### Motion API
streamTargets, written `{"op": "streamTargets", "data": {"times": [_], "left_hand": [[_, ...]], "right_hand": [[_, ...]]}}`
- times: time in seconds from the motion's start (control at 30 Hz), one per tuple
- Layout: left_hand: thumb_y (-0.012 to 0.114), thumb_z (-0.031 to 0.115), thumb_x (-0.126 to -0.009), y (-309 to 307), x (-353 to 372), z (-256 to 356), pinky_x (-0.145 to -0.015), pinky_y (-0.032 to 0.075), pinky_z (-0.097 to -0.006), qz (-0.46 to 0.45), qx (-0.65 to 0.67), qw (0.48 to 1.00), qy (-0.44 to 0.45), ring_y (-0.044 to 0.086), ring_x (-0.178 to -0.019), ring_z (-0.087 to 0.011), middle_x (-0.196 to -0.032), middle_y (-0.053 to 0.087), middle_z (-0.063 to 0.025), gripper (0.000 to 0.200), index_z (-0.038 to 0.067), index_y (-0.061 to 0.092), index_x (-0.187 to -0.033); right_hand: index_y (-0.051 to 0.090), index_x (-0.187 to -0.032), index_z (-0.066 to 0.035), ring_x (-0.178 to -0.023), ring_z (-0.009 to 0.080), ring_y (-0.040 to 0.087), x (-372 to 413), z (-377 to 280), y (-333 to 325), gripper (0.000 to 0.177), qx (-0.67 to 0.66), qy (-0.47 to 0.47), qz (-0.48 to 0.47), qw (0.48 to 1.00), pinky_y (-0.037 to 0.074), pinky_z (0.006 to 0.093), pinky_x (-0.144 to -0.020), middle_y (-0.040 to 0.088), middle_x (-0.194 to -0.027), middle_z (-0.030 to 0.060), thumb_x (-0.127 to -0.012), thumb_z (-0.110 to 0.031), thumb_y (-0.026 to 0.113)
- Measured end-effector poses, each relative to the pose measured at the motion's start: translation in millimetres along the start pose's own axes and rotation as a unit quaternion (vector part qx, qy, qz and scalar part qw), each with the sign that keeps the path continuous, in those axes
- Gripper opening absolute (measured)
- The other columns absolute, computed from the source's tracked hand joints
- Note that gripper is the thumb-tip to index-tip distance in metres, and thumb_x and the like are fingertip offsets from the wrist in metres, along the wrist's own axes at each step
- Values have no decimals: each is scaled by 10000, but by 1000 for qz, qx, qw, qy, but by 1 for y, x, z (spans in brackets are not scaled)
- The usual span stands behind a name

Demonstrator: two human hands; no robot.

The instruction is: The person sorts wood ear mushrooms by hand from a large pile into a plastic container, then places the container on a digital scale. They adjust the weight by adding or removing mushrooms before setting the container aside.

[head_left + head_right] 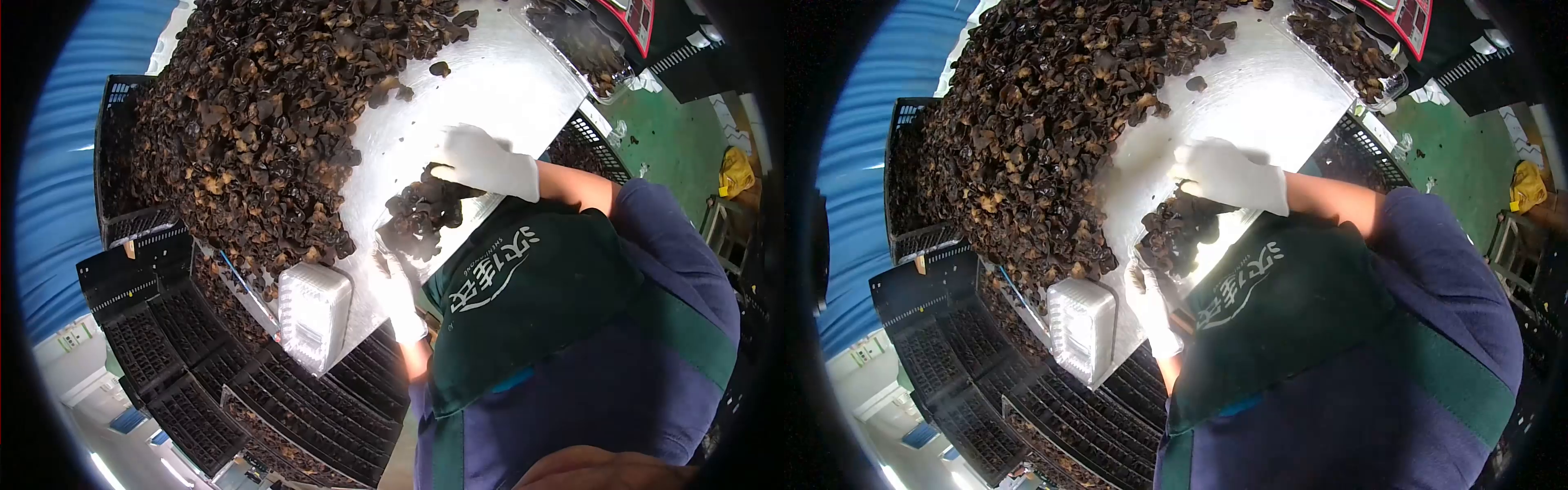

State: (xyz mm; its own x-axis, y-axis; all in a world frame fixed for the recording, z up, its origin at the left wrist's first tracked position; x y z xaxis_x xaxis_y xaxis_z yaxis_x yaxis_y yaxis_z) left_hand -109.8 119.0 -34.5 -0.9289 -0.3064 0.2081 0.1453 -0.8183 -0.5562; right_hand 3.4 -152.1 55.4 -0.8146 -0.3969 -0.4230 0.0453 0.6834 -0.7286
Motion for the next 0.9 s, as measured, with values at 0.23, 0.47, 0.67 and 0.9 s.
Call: {"op": "streamTargets", "data": {"times": [0.23, 0.47, 0.67, 0.9], "left_hand": [[557, 18, -960, 1, 12, 13, -755, 495, -230, -24, 31, 998, -57, 586, -811, -88, -958, 638, -41, 290, -13, 555, -1249], [589, -33, -926, 11, -2, 7, -799, 487, -226, -19, 29, 999, 26, 585, -851, -81, -971, 629, -28, 326, -30, 549, -1249], [595, -53, -900, 17, -10, 58, -767, 492, -220, -48, -24, 998, 40, 583, -822, -78, -956, 634, -30, 349, -14, 557, -1245], [623, -36, -882, 101, -53, 213, -660, 488, -213, -202, 209, 950, 116, 567, -727, -76, -878, 626, -21, 356, 8, 563, -1230]], "right_hand": [[630, -1018, -48, -687, 215, 641, 32, 51, -11, 173, -78, 214, -94, 969, 503, 330, -652, 653, -773, 101, -895, -168, 656], [636, -1027, -49, -673, 180, 631, 70, 64, -23, 170, -71, 322, -73, 941, 500, 315, -640, 649, -762, 90, -865, -93, 665], [623, -891, -30, -668, 261, 608, 80, 82, -34, 141, -136, 294, 9, 946, 493, 334, -641, 619, -744, 119, -838, -136, 699], [624, -1035, -38, -700, 245, 583, 64, 138, -192, 243, -81, 318, 100, 939, 475, 361, -674, 612, -770, 136, -825, -154, 580]]}}
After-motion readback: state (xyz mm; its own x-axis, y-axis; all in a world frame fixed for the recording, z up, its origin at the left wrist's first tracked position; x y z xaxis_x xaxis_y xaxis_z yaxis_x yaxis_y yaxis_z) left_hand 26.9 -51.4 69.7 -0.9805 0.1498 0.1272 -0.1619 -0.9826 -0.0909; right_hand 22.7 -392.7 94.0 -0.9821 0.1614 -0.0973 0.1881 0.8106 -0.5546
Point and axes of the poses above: each hand's wrist, its own x-axis away from the middle knuckle, its own y-axis out of the palm, z = x × y, the point moved 9 cm from there along -x, towards the middle knuckle
